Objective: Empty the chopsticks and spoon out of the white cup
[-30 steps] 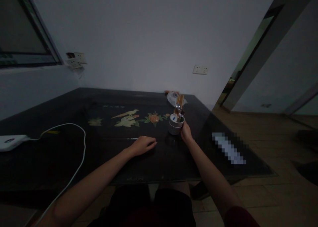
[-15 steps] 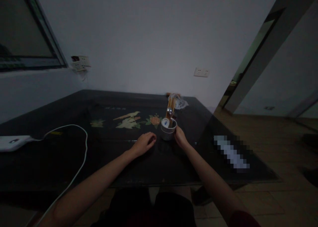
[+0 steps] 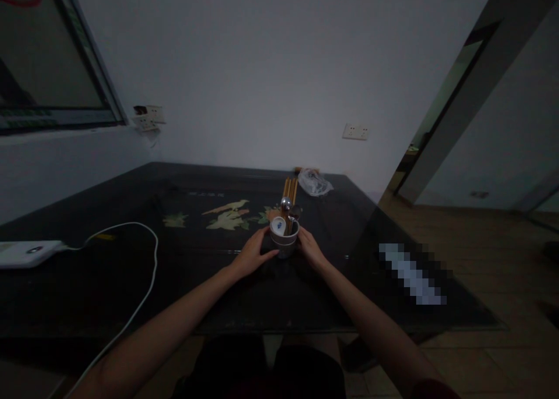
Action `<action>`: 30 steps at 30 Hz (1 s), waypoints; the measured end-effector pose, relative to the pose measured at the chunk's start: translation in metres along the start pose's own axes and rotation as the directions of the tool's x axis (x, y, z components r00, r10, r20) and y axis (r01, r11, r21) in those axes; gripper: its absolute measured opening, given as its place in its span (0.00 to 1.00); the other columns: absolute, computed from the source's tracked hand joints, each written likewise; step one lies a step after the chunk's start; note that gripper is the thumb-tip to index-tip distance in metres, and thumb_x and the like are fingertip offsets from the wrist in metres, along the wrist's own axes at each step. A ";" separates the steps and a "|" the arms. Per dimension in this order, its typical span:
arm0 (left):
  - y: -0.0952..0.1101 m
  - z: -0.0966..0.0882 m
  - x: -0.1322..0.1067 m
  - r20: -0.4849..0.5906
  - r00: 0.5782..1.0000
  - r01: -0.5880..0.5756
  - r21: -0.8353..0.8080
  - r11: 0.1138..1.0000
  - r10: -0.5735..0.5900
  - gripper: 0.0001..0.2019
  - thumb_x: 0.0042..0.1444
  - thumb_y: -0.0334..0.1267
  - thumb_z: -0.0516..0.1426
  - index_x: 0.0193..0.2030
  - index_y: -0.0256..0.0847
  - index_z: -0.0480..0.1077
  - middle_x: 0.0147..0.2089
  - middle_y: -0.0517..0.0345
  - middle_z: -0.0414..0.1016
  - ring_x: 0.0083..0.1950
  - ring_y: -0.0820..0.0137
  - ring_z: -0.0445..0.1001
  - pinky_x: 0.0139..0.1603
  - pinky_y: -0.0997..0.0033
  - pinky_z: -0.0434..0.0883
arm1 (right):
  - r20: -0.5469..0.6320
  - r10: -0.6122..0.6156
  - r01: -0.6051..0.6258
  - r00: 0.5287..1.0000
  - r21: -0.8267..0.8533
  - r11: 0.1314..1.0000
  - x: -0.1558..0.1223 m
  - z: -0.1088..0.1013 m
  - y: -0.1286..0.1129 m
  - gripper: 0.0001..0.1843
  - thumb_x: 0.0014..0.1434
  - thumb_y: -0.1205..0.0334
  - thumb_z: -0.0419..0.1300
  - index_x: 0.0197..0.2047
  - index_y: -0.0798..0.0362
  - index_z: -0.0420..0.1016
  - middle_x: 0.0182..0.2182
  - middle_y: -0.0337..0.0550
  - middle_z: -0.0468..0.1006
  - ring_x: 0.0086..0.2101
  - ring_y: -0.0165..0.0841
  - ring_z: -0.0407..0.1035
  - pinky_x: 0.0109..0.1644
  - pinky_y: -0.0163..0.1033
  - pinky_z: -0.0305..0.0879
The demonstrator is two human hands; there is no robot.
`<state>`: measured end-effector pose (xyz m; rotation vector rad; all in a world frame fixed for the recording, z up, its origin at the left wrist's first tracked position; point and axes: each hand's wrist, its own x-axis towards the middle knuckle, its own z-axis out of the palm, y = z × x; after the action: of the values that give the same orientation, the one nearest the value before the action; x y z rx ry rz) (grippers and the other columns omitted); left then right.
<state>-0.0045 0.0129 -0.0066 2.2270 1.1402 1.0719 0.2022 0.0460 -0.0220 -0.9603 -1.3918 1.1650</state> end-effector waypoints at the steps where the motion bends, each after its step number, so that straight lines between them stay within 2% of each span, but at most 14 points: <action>1: -0.001 0.000 0.000 0.001 1.000 0.009 -0.014 1.000 -0.009 0.33 0.53 0.47 0.59 0.62 0.39 0.54 0.60 0.43 0.63 0.62 0.56 0.62 0.62 0.52 0.60 | 0.010 -0.002 0.002 1.000 0.001 1.000 0.000 0.001 0.001 0.22 0.59 0.44 0.52 0.44 0.52 0.74 0.38 0.41 0.77 0.40 0.35 0.68 0.43 0.37 0.64; 7: -0.005 -0.001 0.002 -0.023 1.000 0.015 -0.083 0.996 -0.017 0.34 0.50 0.46 0.62 0.61 0.38 0.56 0.60 0.43 0.64 0.61 0.56 0.63 0.62 0.53 0.60 | 0.078 0.001 -0.001 0.997 0.004 1.000 -0.001 0.006 0.004 0.25 0.59 0.42 0.51 0.51 0.50 0.71 0.47 0.42 0.76 0.46 0.36 0.68 0.50 0.41 0.63; 12: -0.007 -0.004 0.001 0.002 1.000 0.029 -0.130 0.991 -0.029 0.35 0.49 0.46 0.62 0.61 0.38 0.56 0.60 0.43 0.64 0.60 0.56 0.64 0.61 0.53 0.60 | 0.111 -0.007 0.007 0.994 0.001 1.000 -0.002 0.007 -0.002 0.26 0.56 0.40 0.53 0.50 0.49 0.72 0.46 0.43 0.76 0.48 0.38 0.67 0.51 0.43 0.64; 17: -0.009 -0.010 0.002 0.025 1.000 0.020 -0.202 0.979 -0.016 0.36 0.49 0.49 0.62 0.62 0.39 0.56 0.61 0.44 0.64 0.61 0.55 0.63 0.62 0.51 0.59 | 0.091 0.075 -0.085 0.993 0.111 0.990 -0.002 -0.003 -0.023 0.30 0.55 0.35 0.52 0.48 0.50 0.73 0.46 0.48 0.76 0.47 0.42 0.70 0.51 0.48 0.65; 20: -0.010 -0.016 0.004 0.009 1.000 -0.012 -0.282 0.959 0.015 0.32 0.55 0.50 0.57 0.63 0.40 0.56 0.62 0.44 0.63 0.61 0.56 0.63 0.63 0.53 0.59 | 0.132 0.084 -0.103 0.988 0.147 0.984 -0.002 -0.014 -0.033 0.32 0.53 0.34 0.53 0.50 0.48 0.70 0.48 0.50 0.75 0.49 0.42 0.69 0.53 0.52 0.63; 24: -0.011 -0.020 0.005 -0.048 0.999 -0.033 -0.338 0.941 0.018 0.26 0.61 0.51 0.49 0.61 0.40 0.58 0.62 0.45 0.63 0.62 0.59 0.63 0.63 0.55 0.58 | 0.291 -0.004 -0.037 0.957 0.136 0.990 -0.004 -0.017 -0.033 0.34 0.47 0.43 0.65 0.55 0.46 0.66 0.57 0.48 0.68 0.56 0.41 0.62 0.60 0.51 0.56; 27: -0.010 -0.019 0.005 -0.083 0.997 -0.018 -0.337 0.941 -0.011 0.24 0.61 0.50 0.49 0.60 0.39 0.58 0.60 0.45 0.65 0.61 0.60 0.63 0.63 0.56 0.59 | 0.402 -0.067 0.011 0.913 0.140 0.990 -0.008 -0.009 -0.029 0.43 0.41 0.55 0.72 0.59 0.46 0.60 0.61 0.48 0.62 0.60 0.40 0.57 0.64 0.49 0.51; 30: -0.006 -0.021 0.006 -0.106 0.994 -0.002 -0.337 0.942 -0.036 0.24 0.61 0.49 0.50 0.59 0.39 0.59 0.58 0.45 0.66 0.60 0.60 0.65 0.62 0.56 0.60 | 0.446 -0.081 0.023 0.891 0.134 0.991 -0.012 0.001 -0.025 0.52 0.38 0.62 0.73 0.64 0.46 0.54 0.62 0.49 0.59 0.61 0.41 0.55 0.65 0.51 0.49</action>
<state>-0.0213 0.0216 0.0051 1.9082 0.9339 1.2895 0.2036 0.0295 0.0000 -0.5749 -1.6725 1.4790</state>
